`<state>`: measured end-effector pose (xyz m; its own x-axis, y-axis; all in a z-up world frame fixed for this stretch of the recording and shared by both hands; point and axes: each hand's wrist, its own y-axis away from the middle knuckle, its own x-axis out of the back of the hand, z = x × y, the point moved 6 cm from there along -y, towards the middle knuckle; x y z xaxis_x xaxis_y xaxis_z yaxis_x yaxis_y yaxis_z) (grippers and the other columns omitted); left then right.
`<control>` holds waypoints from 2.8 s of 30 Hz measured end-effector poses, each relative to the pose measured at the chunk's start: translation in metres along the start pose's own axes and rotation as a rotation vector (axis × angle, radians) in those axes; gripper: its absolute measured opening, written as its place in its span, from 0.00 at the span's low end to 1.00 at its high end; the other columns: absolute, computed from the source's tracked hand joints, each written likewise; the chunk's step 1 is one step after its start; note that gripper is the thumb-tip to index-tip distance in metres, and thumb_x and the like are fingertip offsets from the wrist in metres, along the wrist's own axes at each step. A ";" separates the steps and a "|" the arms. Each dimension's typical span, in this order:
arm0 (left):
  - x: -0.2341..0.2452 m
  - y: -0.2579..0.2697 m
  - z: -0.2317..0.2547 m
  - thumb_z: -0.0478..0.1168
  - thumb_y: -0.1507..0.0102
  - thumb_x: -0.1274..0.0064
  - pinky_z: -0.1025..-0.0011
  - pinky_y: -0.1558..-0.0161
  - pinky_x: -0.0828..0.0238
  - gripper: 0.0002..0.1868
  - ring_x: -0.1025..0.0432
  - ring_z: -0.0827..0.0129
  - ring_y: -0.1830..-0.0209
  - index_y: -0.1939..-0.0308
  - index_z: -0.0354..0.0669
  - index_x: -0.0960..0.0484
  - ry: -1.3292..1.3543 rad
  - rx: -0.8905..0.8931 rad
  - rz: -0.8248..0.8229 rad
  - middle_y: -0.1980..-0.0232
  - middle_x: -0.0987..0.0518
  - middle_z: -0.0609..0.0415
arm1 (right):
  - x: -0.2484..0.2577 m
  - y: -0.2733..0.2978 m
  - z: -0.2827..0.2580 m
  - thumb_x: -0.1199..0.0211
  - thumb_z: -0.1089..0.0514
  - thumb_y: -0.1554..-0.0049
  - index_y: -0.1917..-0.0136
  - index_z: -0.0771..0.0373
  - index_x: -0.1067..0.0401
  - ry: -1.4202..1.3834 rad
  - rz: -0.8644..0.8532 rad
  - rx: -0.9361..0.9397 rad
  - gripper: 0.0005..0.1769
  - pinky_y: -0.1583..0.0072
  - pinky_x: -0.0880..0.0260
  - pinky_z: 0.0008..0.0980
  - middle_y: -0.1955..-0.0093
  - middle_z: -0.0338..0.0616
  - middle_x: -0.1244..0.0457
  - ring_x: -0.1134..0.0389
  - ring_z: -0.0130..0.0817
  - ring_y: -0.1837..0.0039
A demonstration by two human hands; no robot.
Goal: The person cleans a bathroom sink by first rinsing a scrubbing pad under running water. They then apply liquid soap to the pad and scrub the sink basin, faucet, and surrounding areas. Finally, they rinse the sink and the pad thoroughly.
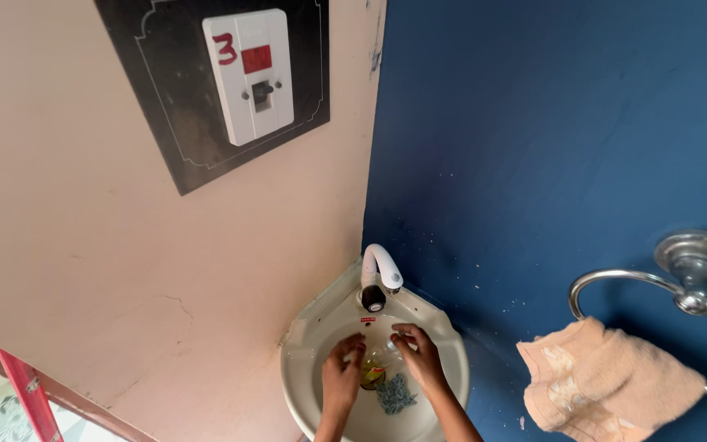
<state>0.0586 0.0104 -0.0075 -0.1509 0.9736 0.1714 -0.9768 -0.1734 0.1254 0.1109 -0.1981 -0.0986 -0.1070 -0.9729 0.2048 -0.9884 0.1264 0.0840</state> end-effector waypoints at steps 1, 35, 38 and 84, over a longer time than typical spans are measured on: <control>-0.001 0.000 -0.005 0.42 0.37 0.46 0.62 0.42 0.23 0.16 0.19 0.57 0.44 0.47 0.49 0.14 -0.103 -0.095 0.006 0.44 0.15 0.49 | -0.001 -0.002 0.004 0.36 0.52 0.42 0.40 0.55 0.25 0.062 -0.012 0.018 0.17 0.43 0.25 0.34 0.36 0.43 0.31 0.30 0.38 0.33; -0.003 -0.025 -0.014 0.43 0.49 0.30 0.57 0.53 0.24 0.29 0.21 0.50 0.51 0.44 0.50 0.21 -0.291 -0.392 -0.086 0.50 0.14 0.47 | -0.028 0.034 -0.124 0.24 0.56 0.51 0.50 0.61 0.21 0.127 -0.077 0.257 0.16 0.54 0.24 0.29 0.55 0.36 0.29 0.26 0.27 0.56; -0.002 -0.029 -0.010 0.45 0.51 0.27 0.60 0.55 0.22 0.31 0.19 0.52 0.55 0.45 0.50 0.20 -0.247 -0.340 -0.080 0.55 0.13 0.48 | -0.020 0.009 -0.087 0.29 0.56 0.48 0.42 0.59 0.25 -0.117 -0.153 0.150 0.20 0.51 0.21 0.30 0.52 0.36 0.29 0.26 0.25 0.51; 0.015 -0.021 -0.026 0.44 0.52 0.24 0.66 0.52 0.19 0.32 0.15 0.66 0.54 0.48 0.38 0.20 -0.055 -0.271 -0.035 0.56 0.11 0.49 | -0.051 -0.077 -0.030 0.27 0.47 0.51 0.45 0.65 0.27 0.262 0.117 0.141 0.26 0.54 0.24 0.37 0.62 0.49 0.25 0.22 0.40 0.58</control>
<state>0.0726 0.0323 -0.0327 -0.1152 0.9676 0.2249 -0.9873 -0.0867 -0.1328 0.1953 -0.1524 -0.0861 -0.2072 -0.8680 0.4512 -0.9782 0.1885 -0.0867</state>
